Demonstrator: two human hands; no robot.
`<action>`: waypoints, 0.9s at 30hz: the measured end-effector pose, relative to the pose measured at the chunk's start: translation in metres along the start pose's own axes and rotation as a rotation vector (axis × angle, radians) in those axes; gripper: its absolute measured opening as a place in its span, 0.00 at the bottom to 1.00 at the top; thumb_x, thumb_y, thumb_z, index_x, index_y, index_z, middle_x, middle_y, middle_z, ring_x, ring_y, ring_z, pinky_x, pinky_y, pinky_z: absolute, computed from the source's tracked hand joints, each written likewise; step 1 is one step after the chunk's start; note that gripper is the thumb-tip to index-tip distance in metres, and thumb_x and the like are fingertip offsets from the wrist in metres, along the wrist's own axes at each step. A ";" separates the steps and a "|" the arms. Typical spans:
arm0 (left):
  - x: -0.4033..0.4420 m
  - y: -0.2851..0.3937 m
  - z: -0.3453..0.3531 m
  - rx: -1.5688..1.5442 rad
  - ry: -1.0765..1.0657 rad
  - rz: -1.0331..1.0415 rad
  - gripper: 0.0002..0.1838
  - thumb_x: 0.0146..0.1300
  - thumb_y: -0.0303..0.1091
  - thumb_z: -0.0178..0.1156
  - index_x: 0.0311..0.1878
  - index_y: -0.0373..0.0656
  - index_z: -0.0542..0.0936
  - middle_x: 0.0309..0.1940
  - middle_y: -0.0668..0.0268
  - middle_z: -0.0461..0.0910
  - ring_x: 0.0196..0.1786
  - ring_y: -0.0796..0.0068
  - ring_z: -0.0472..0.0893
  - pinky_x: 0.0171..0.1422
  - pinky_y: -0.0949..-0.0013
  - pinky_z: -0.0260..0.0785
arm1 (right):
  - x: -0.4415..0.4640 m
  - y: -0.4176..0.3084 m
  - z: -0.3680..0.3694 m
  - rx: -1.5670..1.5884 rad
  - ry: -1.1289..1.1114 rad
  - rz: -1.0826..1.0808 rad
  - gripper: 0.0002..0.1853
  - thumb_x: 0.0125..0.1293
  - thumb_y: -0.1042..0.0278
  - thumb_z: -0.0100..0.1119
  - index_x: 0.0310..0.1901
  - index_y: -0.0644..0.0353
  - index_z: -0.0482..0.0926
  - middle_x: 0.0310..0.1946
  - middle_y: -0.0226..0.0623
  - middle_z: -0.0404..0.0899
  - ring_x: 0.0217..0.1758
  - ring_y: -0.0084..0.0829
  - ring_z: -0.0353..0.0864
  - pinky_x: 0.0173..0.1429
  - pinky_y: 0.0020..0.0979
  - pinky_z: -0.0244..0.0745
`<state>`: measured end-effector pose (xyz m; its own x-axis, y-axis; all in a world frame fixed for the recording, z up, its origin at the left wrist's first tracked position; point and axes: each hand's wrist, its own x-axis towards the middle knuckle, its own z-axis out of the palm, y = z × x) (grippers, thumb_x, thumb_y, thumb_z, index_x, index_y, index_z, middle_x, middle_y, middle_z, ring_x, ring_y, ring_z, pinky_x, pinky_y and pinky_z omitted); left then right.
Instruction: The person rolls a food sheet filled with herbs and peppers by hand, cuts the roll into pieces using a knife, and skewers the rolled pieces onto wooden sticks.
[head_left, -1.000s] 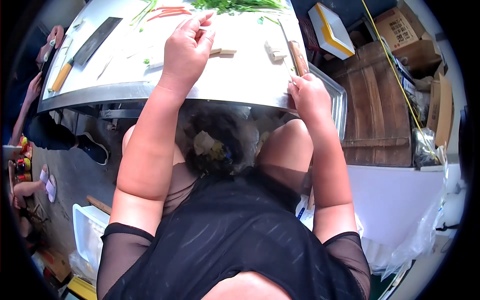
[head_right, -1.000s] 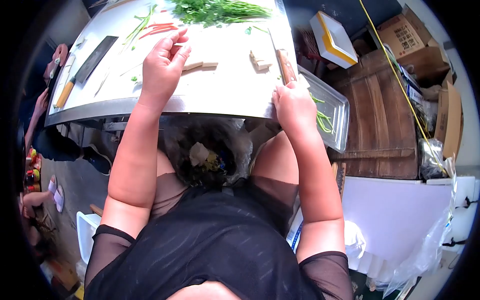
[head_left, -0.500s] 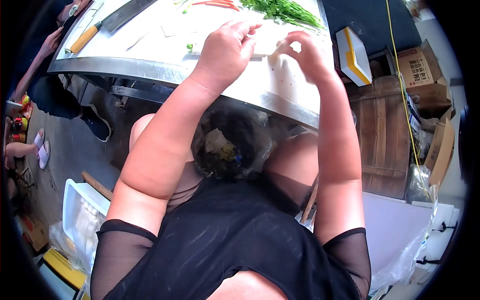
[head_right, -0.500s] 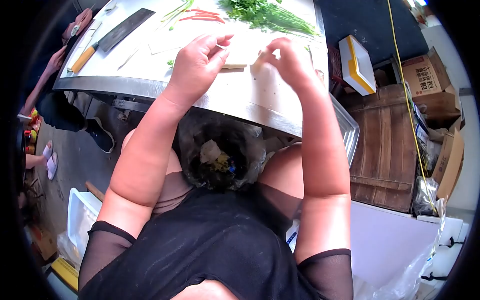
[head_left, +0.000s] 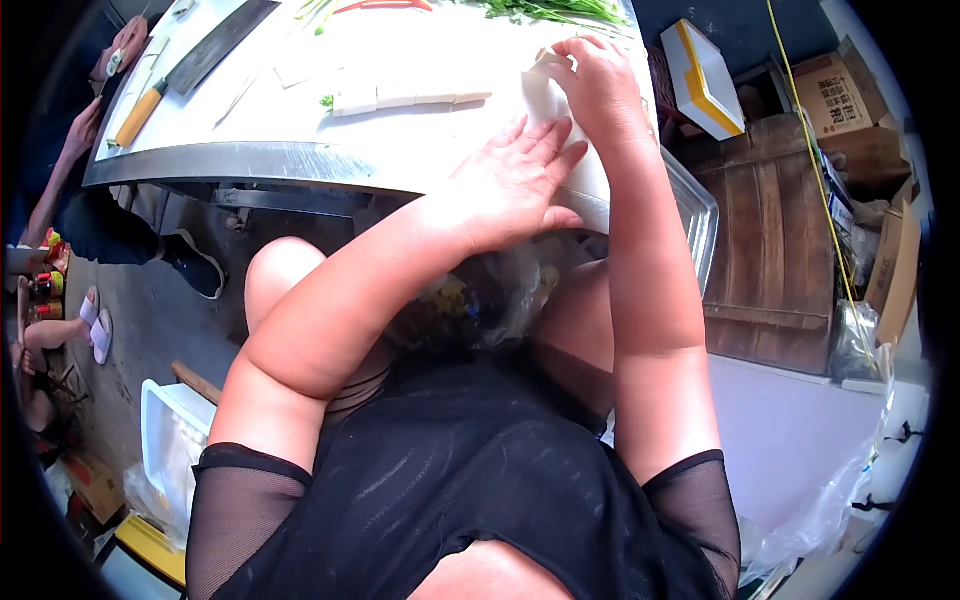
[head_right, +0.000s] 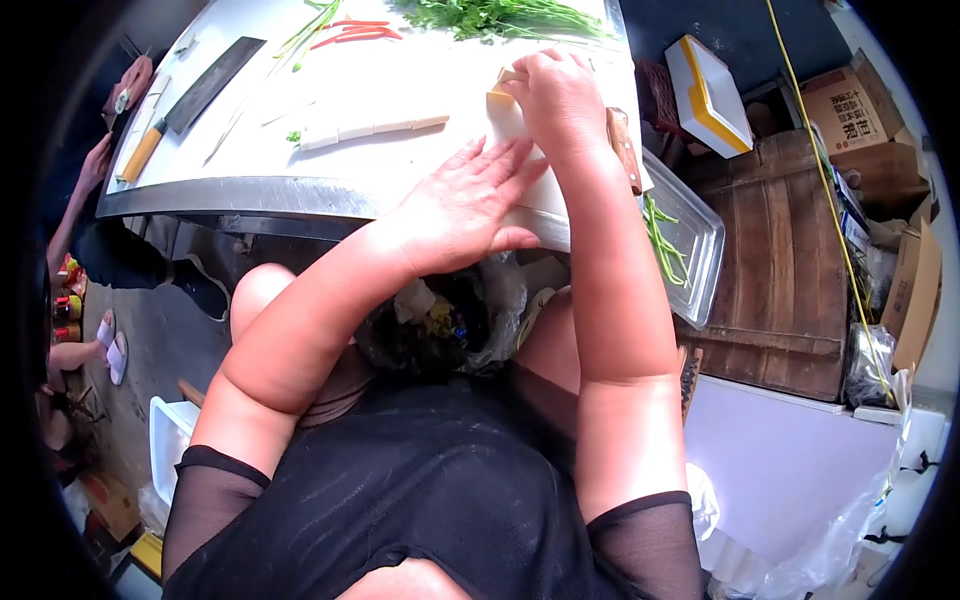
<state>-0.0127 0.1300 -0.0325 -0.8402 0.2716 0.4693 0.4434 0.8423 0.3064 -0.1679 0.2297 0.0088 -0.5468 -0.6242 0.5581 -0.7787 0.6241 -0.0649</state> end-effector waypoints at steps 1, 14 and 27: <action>0.000 0.001 0.000 0.002 -0.010 0.021 0.33 0.69 0.50 0.57 0.69 0.37 0.68 0.71 0.48 0.64 0.77 0.56 0.59 0.81 0.53 0.47 | 0.001 -0.003 0.001 -0.012 0.022 -0.001 0.10 0.59 0.63 0.67 0.40 0.57 0.86 0.42 0.38 0.84 0.53 0.42 0.78 0.59 0.39 0.73; -0.008 -0.040 -0.062 -0.703 0.058 -0.455 0.11 0.67 0.31 0.63 0.51 0.41 0.85 0.32 0.69 0.85 0.30 0.85 0.79 0.36 0.79 0.74 | -0.056 -0.043 -0.030 0.183 0.003 -0.136 0.05 0.56 0.71 0.64 0.34 0.57 0.85 0.36 0.36 0.86 0.46 0.39 0.83 0.53 0.38 0.78; 0.000 -0.035 -0.047 -0.175 -0.127 -0.137 0.12 0.67 0.37 0.59 0.48 0.43 0.83 0.38 0.55 0.80 0.44 0.53 0.80 0.49 0.59 0.73 | -0.082 -0.053 -0.053 0.433 -0.025 -0.092 0.07 0.58 0.75 0.64 0.38 0.55 0.84 0.40 0.31 0.85 0.47 0.38 0.82 0.52 0.37 0.76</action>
<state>-0.0140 0.0788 -0.0042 -0.9237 0.2260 0.3094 0.3608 0.7847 0.5040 -0.0652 0.2728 0.0107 -0.4721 -0.6824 0.5580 -0.8788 0.3142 -0.3593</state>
